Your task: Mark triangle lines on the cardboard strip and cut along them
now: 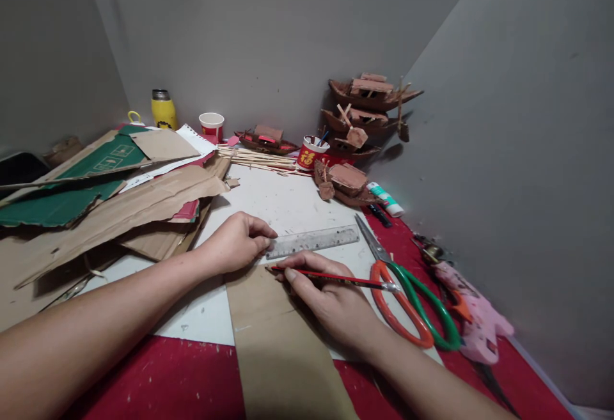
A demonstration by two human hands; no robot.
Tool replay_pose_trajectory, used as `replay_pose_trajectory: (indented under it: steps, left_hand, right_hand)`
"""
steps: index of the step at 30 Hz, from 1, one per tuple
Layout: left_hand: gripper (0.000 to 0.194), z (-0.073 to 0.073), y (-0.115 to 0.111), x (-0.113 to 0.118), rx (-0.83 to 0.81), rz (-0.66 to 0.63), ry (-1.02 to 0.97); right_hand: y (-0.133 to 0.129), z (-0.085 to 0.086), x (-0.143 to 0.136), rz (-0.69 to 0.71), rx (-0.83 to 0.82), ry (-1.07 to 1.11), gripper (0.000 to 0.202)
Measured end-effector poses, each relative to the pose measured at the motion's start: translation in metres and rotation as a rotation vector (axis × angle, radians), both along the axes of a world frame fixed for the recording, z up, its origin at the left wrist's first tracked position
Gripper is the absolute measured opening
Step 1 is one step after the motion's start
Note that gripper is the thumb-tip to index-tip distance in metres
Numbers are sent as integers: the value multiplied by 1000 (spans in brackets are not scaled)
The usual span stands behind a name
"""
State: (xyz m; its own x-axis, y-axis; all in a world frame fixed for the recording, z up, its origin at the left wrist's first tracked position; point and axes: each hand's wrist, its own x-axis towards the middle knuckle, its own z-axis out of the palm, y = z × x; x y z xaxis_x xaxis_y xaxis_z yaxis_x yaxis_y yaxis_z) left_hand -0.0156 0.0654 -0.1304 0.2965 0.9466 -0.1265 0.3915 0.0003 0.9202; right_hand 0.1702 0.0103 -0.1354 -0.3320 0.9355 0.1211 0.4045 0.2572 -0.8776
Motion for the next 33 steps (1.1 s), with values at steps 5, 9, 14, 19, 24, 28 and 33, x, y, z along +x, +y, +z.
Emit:
replay_pose_trajectory:
  steps: [5, 9, 14, 19, 24, 28, 33]
  left_hand:
    - [17, -1, 1, -1, -32, 16, -63]
    - [14, -3, 1, 0, -86, 39, -131]
    - [4, -2, 0, 1, -132, 109, -216]
    - [6, 14, -5, 0, -123, 206, -290]
    - [10, 38, -23, -7, -98, 227, -309]
    - [24, 46, -55, -14, -143, 190, -264]
    - [34, 41, -91, -22, -191, 144, -187]
  right_hand:
    - [-3, 0, 5, -96, -43, 107, 14]
    - [-5, 2, 11, -171, -48, 263, 20]
    - [-1, 7, 20, -231, 75, 340, 33]
    - [-1, 9, 27, -229, 141, 344, 32]
    - [-5, 13, 28, -239, 191, 394, 25]
    - [-7, 17, 29, -302, 244, 509, 17]
    - [-11, 25, 30, -291, 296, 562, 17]
